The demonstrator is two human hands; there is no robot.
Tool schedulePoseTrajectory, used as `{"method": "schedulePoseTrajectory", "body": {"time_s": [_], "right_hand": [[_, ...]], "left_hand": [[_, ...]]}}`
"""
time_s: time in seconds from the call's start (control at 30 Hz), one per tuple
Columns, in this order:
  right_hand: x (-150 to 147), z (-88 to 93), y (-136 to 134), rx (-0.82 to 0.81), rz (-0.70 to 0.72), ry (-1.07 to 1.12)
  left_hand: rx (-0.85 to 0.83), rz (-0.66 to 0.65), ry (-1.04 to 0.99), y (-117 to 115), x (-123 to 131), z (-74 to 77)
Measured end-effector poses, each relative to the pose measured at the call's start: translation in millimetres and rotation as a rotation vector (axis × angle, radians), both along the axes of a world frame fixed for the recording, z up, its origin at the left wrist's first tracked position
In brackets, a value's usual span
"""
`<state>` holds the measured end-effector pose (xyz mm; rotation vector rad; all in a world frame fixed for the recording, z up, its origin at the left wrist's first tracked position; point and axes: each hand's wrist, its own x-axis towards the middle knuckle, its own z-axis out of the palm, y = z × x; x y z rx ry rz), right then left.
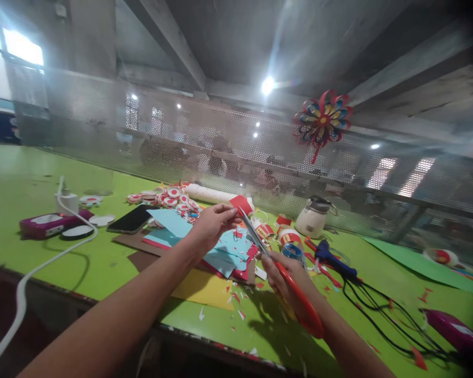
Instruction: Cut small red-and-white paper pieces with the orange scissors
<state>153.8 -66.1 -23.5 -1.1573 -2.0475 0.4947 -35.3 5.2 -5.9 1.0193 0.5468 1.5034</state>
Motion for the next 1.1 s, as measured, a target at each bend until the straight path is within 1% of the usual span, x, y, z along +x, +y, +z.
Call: {"method": "schedulePoseTrajectory", "body": {"time_s": [0.13, 0.33, 0.53, 0.67, 0.87, 1.1], "right_hand": [[0.8, -2.2, 0.9, -0.010, -0.001, 0.000], [0.1, -3.0, 0.8, 0.046, -0.011, -0.029], [-1.7, -2.5, -0.7, 0.011, -0.023, -0.022], [-2.0, -2.8, -1.0, 0.027, -0.026, -0.010], [-2.3, -3.0, -1.8, 0.020, -0.045, -0.003], [-2.0, -3.5, -2.2, 0.044, -0.043, -0.019]], "left_hand": [[0.005, -0.007, -0.002, 1.9, 0.9, -2.3], [0.001, 0.005, -0.007, 1.7, 1.1, -2.8], [0.025, -0.006, -0.009, 2.5, 1.4, -4.9], [0.026, -0.008, -0.016, 3.4, 1.3, -5.7], [0.025, -0.012, -0.017, 2.6, 2.1, -4.9], [-0.013, -0.009, -0.012, -1.2, 1.7, -0.9]]}}
